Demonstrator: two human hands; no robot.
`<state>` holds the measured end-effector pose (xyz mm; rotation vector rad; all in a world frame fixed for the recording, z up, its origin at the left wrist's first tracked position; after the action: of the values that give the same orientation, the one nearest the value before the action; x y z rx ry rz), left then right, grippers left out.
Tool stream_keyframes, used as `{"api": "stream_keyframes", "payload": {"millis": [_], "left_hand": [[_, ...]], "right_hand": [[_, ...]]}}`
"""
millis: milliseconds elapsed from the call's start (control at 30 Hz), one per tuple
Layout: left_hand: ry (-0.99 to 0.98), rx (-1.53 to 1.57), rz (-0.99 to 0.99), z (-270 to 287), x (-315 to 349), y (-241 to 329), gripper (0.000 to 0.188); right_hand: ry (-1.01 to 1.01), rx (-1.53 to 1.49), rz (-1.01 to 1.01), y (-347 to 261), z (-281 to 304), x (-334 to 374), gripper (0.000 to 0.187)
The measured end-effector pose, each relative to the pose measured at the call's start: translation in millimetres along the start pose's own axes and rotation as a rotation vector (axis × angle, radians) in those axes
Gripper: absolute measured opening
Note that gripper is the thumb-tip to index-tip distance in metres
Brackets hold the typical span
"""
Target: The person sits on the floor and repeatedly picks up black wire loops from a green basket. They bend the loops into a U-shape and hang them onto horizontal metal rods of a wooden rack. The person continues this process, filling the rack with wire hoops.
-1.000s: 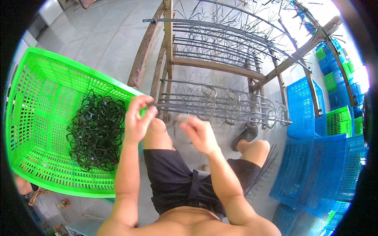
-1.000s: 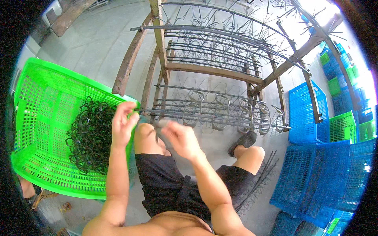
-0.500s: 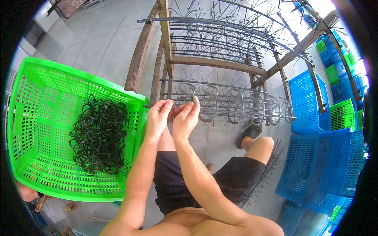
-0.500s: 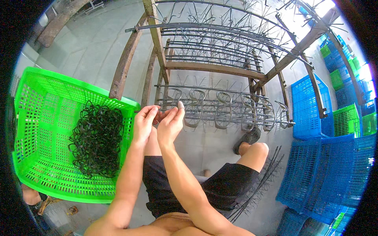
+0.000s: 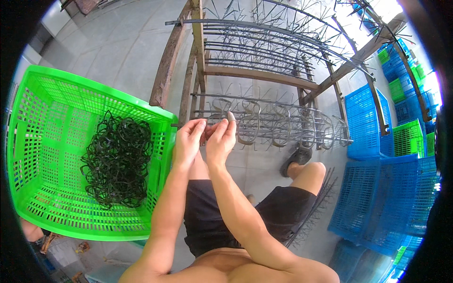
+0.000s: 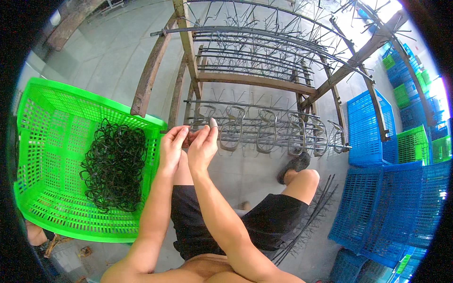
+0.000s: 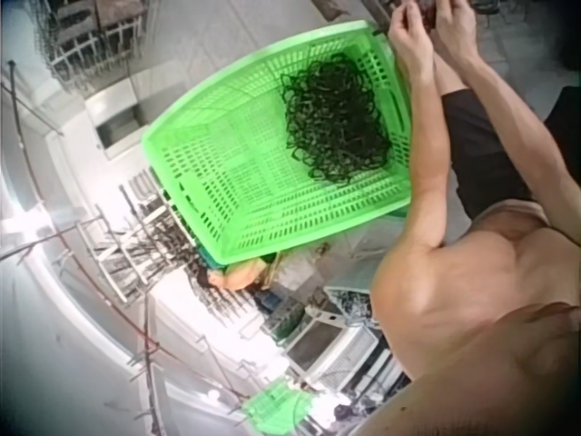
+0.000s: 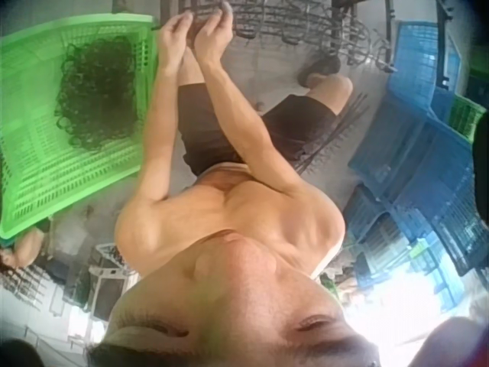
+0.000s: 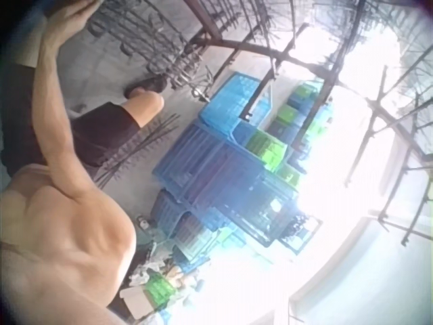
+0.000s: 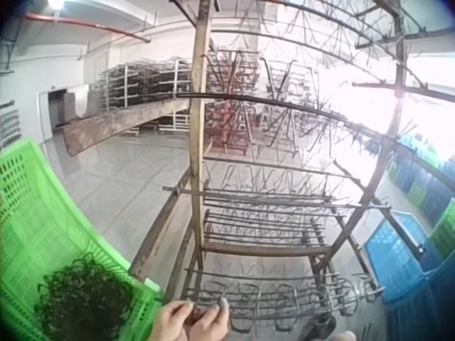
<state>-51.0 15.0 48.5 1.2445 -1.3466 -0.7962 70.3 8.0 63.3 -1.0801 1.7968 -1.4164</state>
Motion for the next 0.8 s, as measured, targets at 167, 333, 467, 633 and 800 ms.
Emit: {"api": "stream_keyframes", "payload": {"millis": [167, 333, 467, 633, 800], "left_hand": [[-0.011, 0.157, 0.119, 7, 3, 1, 0.020], [-0.073, 0.090, 0.123, 12, 3, -3, 0.019], [-0.078, 0.178, 0.153, 2, 2, -9, 0.017], [-0.195, 0.172, 0.214, -7, 1, -8, 0.020], [-0.189, -0.173, 0.119, -6, -45, -1, 0.037]], "right_hand": [[-0.061, 0.068, 0.027, 9, -9, 6, 0.034], [-0.115, 0.339, 0.089, -1, -9, 9, 0.032], [-0.122, 0.223, 0.085, -5, -4, 5, 0.033], [-0.137, 0.068, -0.002, -1, 0, 9, 0.033], [-0.159, -0.013, -0.076, 10, 13, 4, 0.028]]}}
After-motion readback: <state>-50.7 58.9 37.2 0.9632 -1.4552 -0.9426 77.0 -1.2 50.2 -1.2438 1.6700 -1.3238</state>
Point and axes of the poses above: each hand's wrist, its own x-axis away from the middle knuckle, its own z-axis out of the back of the hand, y = z × x, the point moved 7 cm from there along -x, towards the middle knuckle, and after that the axes turned 6 degrees about z, right-handed, at the moved point
